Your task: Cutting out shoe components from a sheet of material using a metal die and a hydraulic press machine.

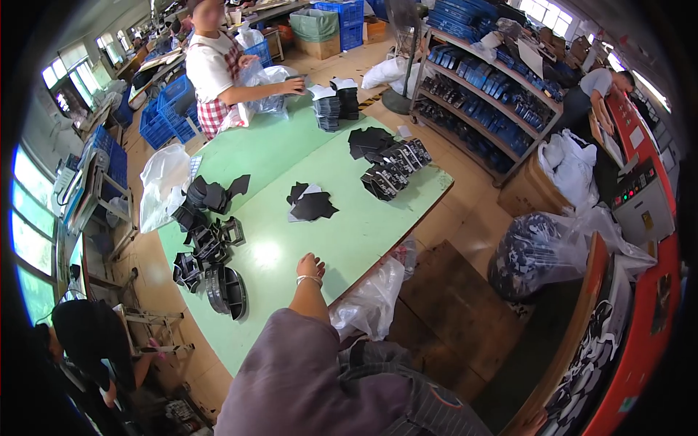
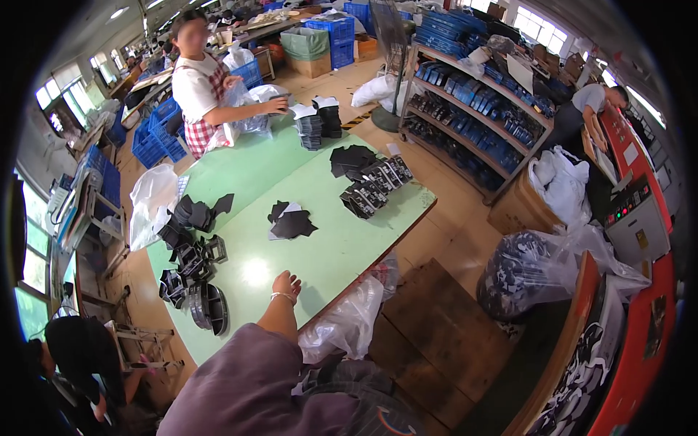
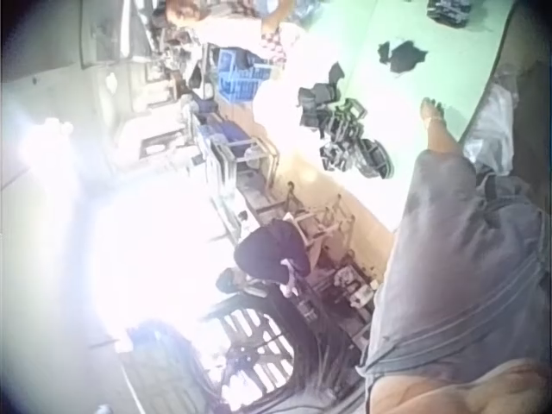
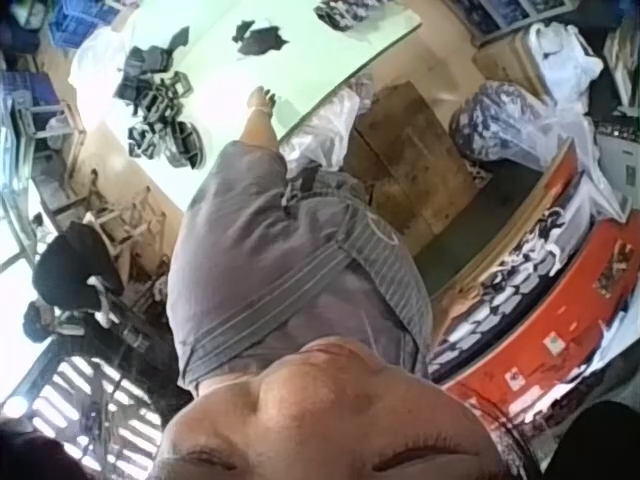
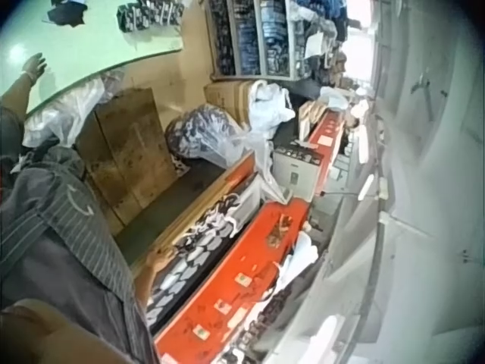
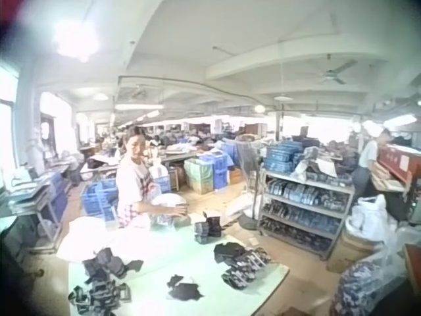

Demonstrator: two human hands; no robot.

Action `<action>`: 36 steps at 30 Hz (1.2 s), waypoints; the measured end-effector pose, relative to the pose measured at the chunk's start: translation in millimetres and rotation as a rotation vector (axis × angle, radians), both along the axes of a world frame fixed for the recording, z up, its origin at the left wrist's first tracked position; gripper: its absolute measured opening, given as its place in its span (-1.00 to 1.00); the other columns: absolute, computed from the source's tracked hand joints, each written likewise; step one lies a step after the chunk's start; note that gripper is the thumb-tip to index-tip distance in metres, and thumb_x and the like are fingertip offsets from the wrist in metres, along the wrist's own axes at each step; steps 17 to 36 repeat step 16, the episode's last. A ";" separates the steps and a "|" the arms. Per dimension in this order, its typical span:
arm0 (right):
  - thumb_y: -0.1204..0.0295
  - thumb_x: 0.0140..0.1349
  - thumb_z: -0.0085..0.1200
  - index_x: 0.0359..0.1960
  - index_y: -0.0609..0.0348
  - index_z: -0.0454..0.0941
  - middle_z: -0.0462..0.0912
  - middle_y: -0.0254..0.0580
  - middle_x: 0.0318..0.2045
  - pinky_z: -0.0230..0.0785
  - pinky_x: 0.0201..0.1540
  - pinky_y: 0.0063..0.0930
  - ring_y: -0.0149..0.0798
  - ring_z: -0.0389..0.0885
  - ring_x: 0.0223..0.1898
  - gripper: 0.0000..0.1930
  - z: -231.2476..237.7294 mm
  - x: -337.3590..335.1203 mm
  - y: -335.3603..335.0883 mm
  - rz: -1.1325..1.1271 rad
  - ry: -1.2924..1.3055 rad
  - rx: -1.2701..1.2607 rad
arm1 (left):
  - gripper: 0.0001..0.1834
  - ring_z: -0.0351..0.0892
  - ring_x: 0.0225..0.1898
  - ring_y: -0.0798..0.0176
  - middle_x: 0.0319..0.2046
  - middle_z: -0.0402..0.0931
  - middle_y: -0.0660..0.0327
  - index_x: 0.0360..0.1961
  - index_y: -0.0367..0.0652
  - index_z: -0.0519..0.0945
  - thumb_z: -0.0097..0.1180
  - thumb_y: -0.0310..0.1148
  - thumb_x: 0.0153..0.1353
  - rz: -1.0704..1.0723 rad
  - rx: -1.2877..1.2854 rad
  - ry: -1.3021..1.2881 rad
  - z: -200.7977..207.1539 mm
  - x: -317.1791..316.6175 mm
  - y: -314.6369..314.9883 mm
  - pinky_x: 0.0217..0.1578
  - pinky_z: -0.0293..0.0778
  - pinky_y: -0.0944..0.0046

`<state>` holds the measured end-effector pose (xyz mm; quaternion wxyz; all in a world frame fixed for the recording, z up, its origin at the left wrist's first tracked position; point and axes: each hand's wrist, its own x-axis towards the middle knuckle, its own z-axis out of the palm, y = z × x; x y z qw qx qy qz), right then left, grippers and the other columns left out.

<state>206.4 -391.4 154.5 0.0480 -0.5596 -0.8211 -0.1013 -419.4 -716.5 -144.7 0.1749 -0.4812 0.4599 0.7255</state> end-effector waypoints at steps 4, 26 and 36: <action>0.21 0.23 0.10 -0.01 0.12 0.42 0.43 -0.01 -0.06 0.37 -0.18 -0.01 0.06 0.49 -0.19 -0.63 24.6 -28.8 -7.7 -0.075 -0.001 0.118 | -0.62 0.57 -0.35 0.14 -0.12 0.53 0.17 0.08 0.02 0.43 0.02 -0.26 0.22 -0.318 -0.101 -0.003 -7.6 13.2 64.1 -0.44 0.43 0.23; -0.22 0.27 -0.21 0.21 -0.09 0.37 0.58 -0.11 -0.22 0.43 -0.26 0.12 -0.08 0.57 -0.16 -0.36 -11.9 344.0 48.3 -1.073 -0.317 0.185 | -0.08 0.37 -0.29 0.01 -0.26 0.43 0.16 -0.15 -0.11 0.45 -0.36 0.57 -0.04 -0.012 0.062 0.255 0.8 -4.0 83.2 -0.58 0.18 0.11; -0.22 0.27 -0.21 0.21 -0.09 0.37 0.58 -0.11 -0.22 0.43 -0.26 0.12 -0.08 0.57 -0.16 -0.36 -11.9 344.0 48.3 -1.073 -0.317 0.185 | -0.08 0.37 -0.29 0.01 -0.26 0.43 0.16 -0.15 -0.11 0.45 -0.36 0.57 -0.04 -0.012 0.062 0.255 0.8 -4.0 83.2 -0.58 0.18 0.11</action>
